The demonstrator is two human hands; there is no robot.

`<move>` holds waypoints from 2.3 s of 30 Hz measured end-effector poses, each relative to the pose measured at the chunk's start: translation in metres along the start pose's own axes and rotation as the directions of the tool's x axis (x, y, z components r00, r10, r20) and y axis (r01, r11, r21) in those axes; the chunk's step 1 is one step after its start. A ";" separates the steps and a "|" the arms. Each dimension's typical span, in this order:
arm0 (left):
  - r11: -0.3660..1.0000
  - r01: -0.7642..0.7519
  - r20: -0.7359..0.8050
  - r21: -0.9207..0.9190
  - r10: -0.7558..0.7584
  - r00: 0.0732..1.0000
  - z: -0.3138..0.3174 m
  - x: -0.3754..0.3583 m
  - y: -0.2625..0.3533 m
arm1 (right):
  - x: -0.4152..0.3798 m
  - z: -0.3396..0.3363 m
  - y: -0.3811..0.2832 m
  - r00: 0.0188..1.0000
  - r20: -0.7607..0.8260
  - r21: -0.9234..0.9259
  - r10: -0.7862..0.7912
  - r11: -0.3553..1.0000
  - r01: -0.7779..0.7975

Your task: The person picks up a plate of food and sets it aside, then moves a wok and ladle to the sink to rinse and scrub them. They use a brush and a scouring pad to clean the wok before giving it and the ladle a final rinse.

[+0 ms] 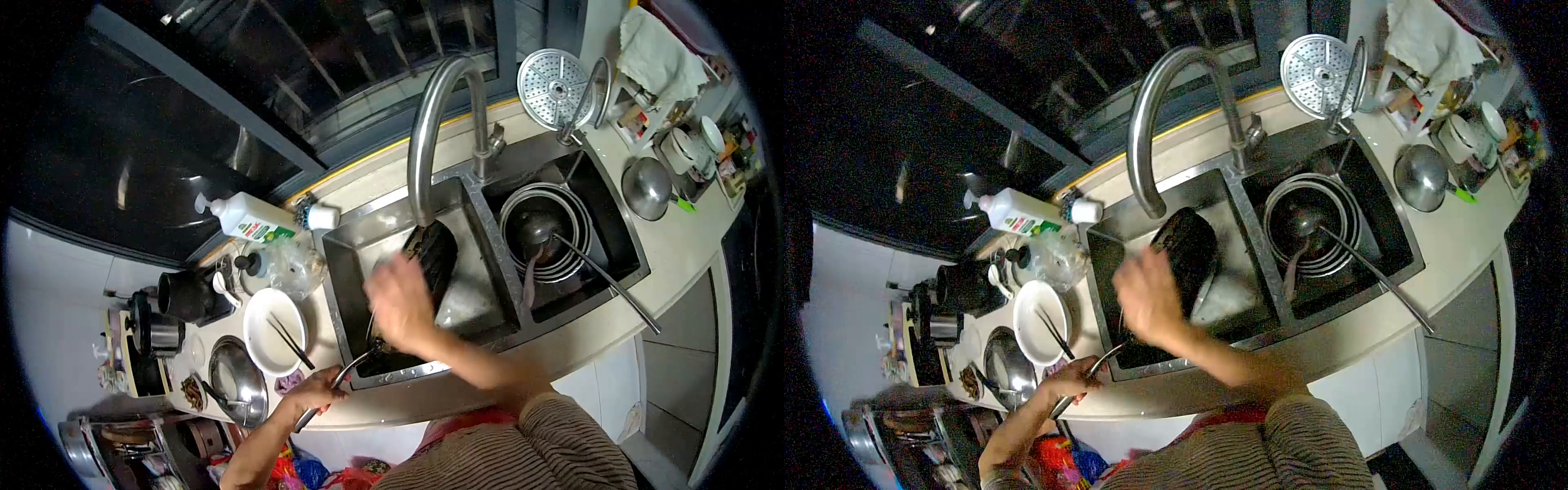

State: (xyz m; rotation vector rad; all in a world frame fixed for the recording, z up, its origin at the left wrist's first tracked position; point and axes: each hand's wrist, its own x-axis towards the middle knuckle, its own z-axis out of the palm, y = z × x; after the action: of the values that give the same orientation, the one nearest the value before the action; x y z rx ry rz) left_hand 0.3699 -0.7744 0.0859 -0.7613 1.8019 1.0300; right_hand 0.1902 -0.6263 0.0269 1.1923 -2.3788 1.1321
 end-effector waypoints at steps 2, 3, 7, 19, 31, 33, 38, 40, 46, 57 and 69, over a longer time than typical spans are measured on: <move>1.000 -0.001 -0.008 -0.022 0.001 1.000 -0.004 -0.001 -0.001 | -0.019 0.006 -0.011 0.984 0.020 0.146 -0.179 0.974 0.174; 0.998 0.050 -0.024 -0.031 -0.051 0.998 -0.006 -0.006 0.007 | -0.009 0.003 -0.004 0.989 0.034 0.136 -0.146 0.981 0.140; 0.994 -0.051 0.020 -0.093 0.053 0.998 -0.002 0.006 -0.017 | 0.064 0.004 0.096 0.770 0.199 0.519 0.607 0.601 -0.608; 0.936 -0.003 0.108 -0.353 0.045 0.993 -0.003 0.002 0.011 | -0.009 0.014 -0.009 0.994 -0.028 0.054 -0.107 0.993 0.109; 0.690 0.157 0.227 -0.707 0.011 0.974 0.024 -0.004 0.011 | -0.019 0.030 -0.001 0.997 0.041 0.190 0.070 0.979 -0.077; 0.669 0.131 0.192 -0.731 0.018 0.981 0.025 -0.009 0.017 | -0.052 0.045 -0.028 0.968 0.191 0.133 -0.164 0.981 0.140; 0.624 0.159 0.212 -0.765 0.012 0.977 0.036 -0.015 0.014 | 0.058 0.028 0.028 0.635 0.697 0.200 0.332 0.761 -0.617; 0.595 0.203 0.239 -0.778 -0.018 0.971 0.034 -0.012 0.011 | 0.049 0.073 0.090 0.753 0.534 0.387 0.385 0.681 -0.622; 0.638 0.187 0.223 -0.747 -0.025 0.975 0.035 -0.001 -0.015 | -0.027 0.045 0.013 0.984 0.175 0.211 -0.030 0.977 -0.008; 0.644 0.153 0.179 -0.750 -0.026 0.984 0.039 -0.003 0.000 | -0.060 0.076 0.148 0.710 0.363 0.275 0.603 0.659 -0.700; 0.469 0.333 0.354 -0.818 -0.045 0.934 0.039 0.024 -0.013 | 0.080 0.088 0.098 0.552 0.776 0.129 0.306 0.780 -0.613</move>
State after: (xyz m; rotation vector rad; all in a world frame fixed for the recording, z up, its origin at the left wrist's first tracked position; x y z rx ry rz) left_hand 0.3857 -0.7479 0.0500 -1.2993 0.7875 1.8218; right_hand 0.0743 -0.7012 -0.0420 1.3318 -3.3709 1.5847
